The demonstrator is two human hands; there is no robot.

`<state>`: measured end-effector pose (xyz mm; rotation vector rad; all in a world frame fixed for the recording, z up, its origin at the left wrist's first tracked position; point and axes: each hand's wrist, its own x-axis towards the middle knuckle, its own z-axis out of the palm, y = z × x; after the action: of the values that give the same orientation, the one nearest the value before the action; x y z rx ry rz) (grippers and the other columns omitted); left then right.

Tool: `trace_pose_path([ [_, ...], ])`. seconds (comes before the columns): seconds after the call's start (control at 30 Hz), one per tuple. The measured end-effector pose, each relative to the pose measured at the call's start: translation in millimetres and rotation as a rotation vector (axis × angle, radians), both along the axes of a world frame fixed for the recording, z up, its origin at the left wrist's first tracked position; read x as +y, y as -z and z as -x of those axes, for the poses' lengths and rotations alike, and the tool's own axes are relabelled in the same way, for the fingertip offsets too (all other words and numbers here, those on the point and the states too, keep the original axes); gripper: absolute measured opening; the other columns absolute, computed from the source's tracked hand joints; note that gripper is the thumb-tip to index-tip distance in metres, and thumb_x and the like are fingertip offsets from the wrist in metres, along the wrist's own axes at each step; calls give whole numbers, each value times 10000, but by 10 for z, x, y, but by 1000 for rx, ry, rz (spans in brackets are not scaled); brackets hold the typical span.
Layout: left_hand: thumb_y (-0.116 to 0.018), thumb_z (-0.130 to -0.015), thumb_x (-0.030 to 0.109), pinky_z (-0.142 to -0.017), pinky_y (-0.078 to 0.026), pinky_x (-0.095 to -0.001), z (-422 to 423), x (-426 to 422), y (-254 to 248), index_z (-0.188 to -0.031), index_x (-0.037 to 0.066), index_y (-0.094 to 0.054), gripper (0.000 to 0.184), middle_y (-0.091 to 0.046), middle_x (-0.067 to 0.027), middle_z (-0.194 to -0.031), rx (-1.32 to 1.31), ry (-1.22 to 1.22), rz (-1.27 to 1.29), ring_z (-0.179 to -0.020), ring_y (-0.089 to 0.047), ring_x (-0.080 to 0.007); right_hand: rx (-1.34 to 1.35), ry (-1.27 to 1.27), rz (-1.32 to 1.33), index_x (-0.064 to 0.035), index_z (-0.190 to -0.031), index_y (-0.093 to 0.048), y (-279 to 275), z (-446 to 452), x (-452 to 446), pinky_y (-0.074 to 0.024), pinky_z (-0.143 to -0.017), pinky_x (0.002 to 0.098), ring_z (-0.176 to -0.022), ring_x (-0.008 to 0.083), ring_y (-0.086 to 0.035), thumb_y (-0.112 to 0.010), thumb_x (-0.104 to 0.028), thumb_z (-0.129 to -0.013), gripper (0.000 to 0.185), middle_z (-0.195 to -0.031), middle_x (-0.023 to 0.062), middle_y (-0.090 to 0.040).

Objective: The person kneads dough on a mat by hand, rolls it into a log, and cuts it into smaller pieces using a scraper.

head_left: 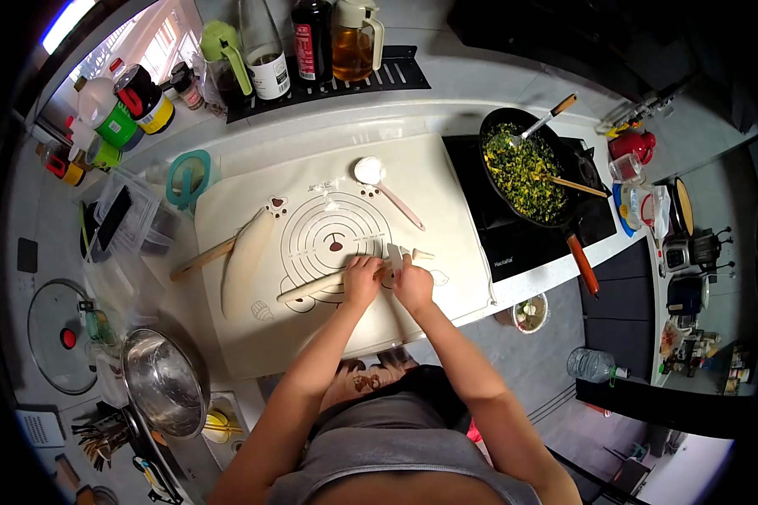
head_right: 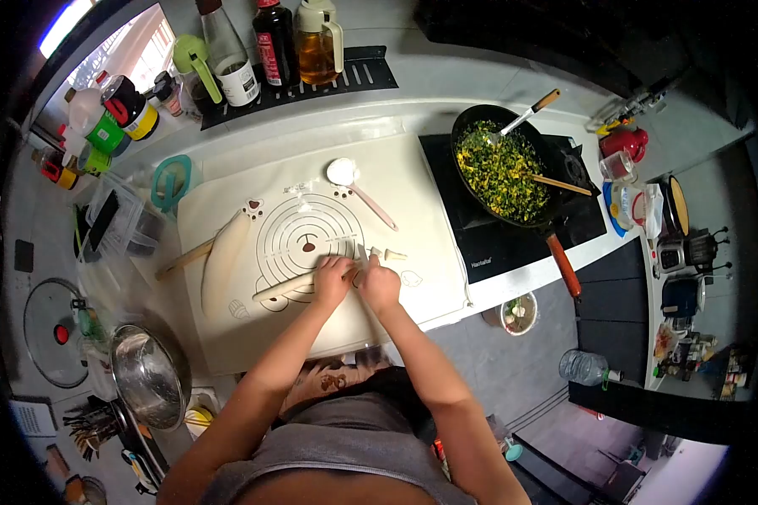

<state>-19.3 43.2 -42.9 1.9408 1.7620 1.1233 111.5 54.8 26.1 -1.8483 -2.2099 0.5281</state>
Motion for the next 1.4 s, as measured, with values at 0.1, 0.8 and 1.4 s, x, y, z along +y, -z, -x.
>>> trace_pose_path([
  [0.1,-722,-702,109,-755,-465,-386,16,1,15,-845,99,-634,169,-644,-51,-866,-7,12,12,-843,-575,-279,-20,-39,26,61,-1045,-521,62,5,59,-508,-524,459,-545,363,-621,-581,-128,-785,327,-596,196,-612],
  [0.8,-729,-719,183,-775,-462,-392,271,73,-30,-856,140,-687,150,-634,-20,-867,65,-95,30,-867,-584,-256,-16,-83,-16,17,-1002,-531,0,203,99,-499,-521,439,-552,348,-619,-585,-129,-789,263,-606,174,-611],
  [1.4,-707,-719,134,-753,-481,-384,366,-133,-54,-879,133,-656,167,-643,-26,-866,-13,-79,41,-855,-591,-260,22,23,-60,3,-932,-535,84,248,135,-507,-533,446,-555,359,-620,-575,-169,-796,223,-632,177,-629],
])
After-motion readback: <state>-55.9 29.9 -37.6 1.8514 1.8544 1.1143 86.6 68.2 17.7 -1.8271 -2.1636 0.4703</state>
